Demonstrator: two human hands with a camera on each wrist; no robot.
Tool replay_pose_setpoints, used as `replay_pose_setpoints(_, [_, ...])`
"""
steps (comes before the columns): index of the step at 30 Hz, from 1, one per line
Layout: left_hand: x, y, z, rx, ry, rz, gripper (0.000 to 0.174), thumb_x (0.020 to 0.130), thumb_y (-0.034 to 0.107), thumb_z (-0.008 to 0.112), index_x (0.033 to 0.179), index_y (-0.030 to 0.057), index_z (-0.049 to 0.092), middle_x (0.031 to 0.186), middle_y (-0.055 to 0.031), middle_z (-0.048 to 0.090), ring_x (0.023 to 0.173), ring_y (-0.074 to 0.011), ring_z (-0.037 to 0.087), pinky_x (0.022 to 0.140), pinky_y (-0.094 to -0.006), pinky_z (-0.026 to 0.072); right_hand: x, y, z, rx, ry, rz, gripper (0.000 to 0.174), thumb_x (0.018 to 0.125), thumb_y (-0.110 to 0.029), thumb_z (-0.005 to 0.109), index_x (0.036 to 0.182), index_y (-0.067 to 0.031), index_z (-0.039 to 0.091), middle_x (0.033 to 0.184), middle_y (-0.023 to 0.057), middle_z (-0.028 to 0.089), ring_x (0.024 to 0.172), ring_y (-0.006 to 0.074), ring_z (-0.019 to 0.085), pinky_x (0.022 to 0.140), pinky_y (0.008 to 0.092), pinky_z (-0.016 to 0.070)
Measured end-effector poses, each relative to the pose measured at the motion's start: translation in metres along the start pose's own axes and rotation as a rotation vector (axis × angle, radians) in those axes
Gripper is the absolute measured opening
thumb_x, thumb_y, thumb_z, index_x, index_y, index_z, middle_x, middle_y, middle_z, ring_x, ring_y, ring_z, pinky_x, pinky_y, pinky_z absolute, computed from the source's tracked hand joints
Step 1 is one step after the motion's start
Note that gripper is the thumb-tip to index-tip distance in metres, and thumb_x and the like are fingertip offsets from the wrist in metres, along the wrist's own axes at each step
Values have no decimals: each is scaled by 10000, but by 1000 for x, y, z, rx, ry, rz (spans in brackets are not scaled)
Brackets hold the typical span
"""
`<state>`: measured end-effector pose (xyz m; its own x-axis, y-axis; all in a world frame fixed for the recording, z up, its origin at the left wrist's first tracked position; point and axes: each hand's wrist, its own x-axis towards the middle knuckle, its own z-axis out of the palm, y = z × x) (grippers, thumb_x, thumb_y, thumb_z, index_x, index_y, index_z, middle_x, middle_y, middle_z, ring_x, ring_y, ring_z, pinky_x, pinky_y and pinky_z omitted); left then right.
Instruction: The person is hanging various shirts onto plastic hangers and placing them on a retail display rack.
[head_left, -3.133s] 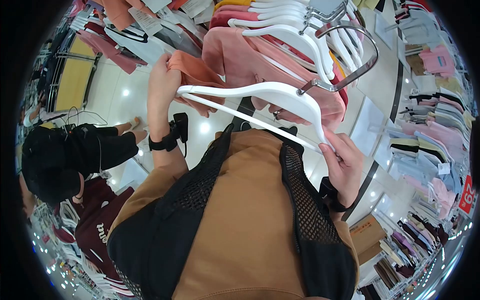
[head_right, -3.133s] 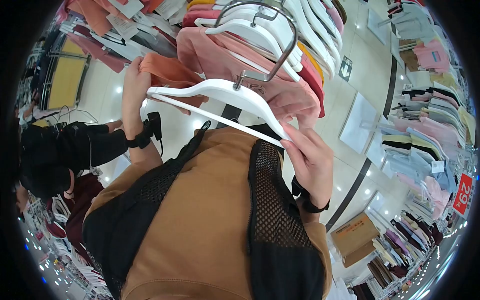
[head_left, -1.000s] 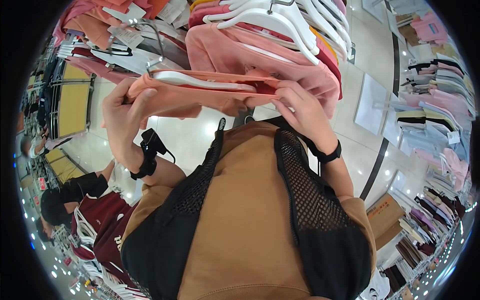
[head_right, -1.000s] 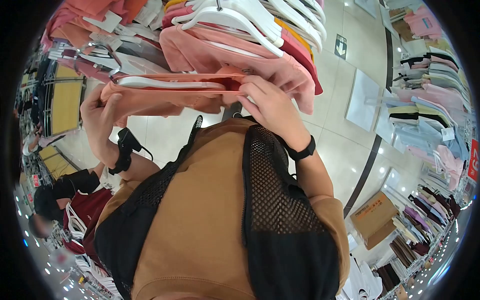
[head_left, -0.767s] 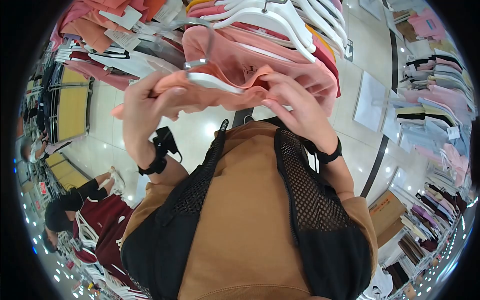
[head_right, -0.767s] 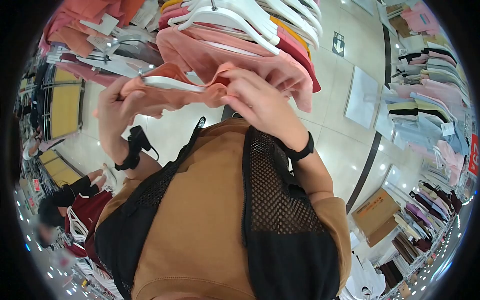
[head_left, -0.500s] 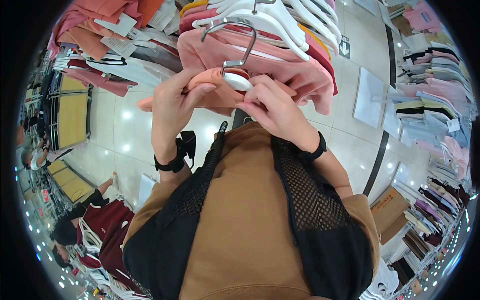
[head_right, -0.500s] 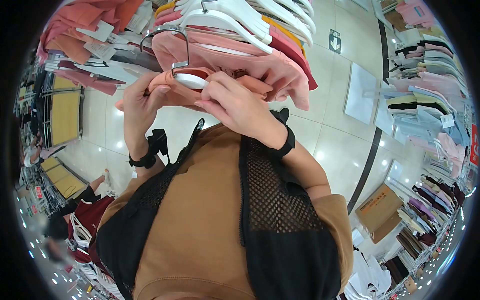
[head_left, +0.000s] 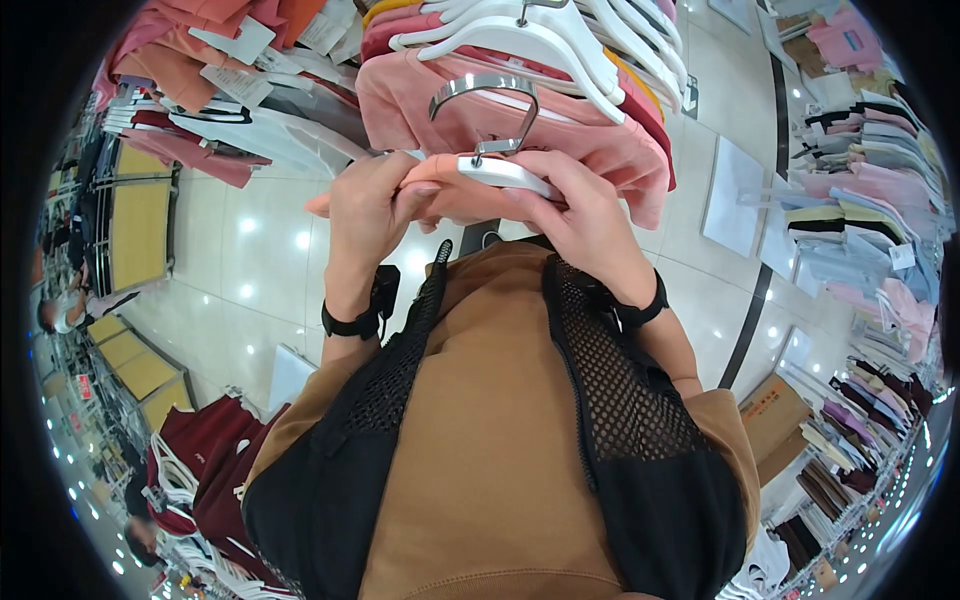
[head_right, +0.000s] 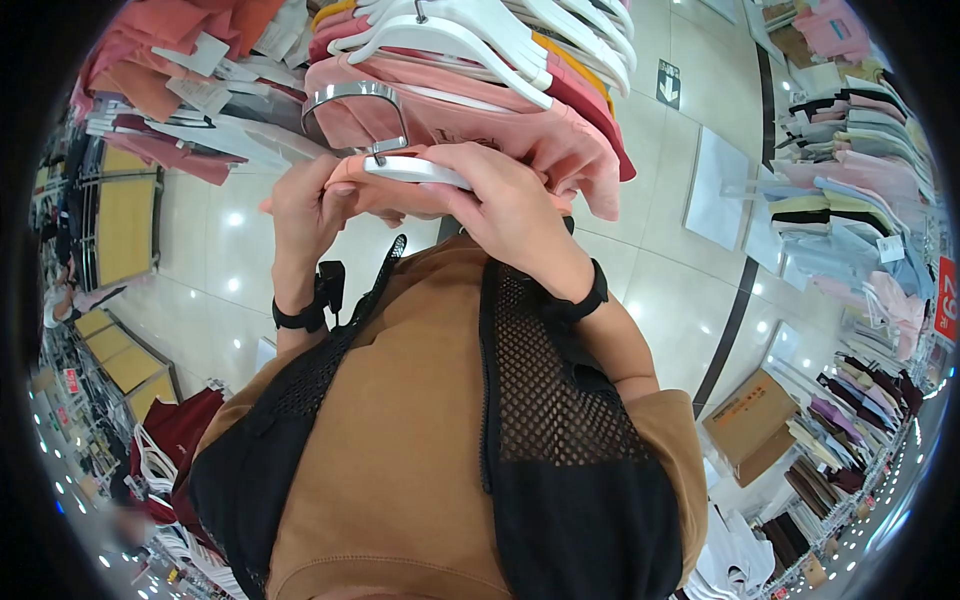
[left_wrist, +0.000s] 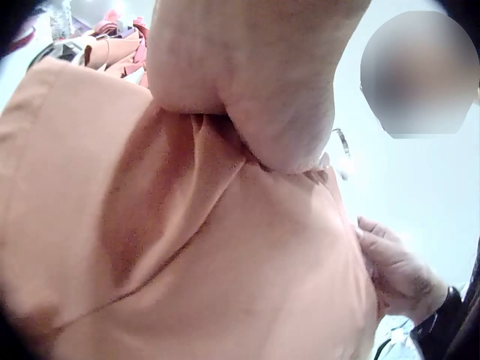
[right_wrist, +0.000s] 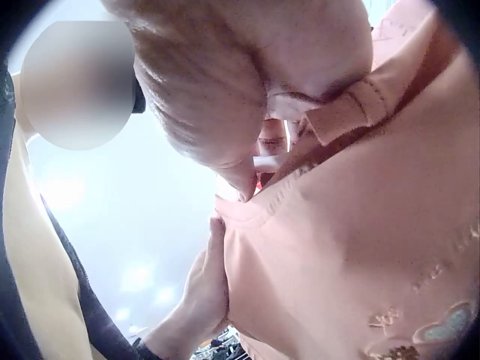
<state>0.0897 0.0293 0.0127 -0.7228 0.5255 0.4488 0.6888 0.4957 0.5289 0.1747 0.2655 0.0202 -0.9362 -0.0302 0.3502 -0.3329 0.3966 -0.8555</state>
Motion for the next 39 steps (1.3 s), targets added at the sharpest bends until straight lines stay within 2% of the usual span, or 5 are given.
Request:
replay_pose_setpoints(24, [-15,-50,23,209,643,-60,293,1035,151,478,942,-12,704,952,-150,685,860,-305,650,792,-383,509,-25,10,-34,-209,-117,112,282,886,-106,690,1164,-60,683,999,127,697,883,293,666,746,385,533])
replay_pose_setpoints(28, [2,-41,18,125,408,-8,232,971,198,587,902,16,713,919,-115,693,882,-321,637,784,-391,493,-28,15,-33,-269,-197,29,279,901,-94,684,1177,-57,683,949,120,680,861,269,641,734,374,513])
replay_pose_setpoints(30, [6,-39,13,59,-209,-176,250,1002,183,542,964,-8,699,976,-135,682,913,-345,640,831,-417,505,-31,14,-31,-210,-160,76,281,897,-86,691,1175,-48,683,914,114,663,829,258,619,720,363,498])
replay_pose_setpoints(34, [4,-16,15,113,-201,112,291,883,293,696,976,19,677,1013,-151,680,1038,-341,608,969,-447,433,-37,18,-28,-129,-42,66,290,880,-66,717,1163,-17,682,833,95,615,752,226,557,673,342,457])
replay_pose_setpoints(39, [-3,2,39,15,-102,130,337,722,253,831,709,61,555,653,-95,550,610,-305,563,543,-406,429,-32,19,-28,-77,-14,27,287,863,-82,742,1134,-5,690,852,86,629,769,214,570,658,325,467])
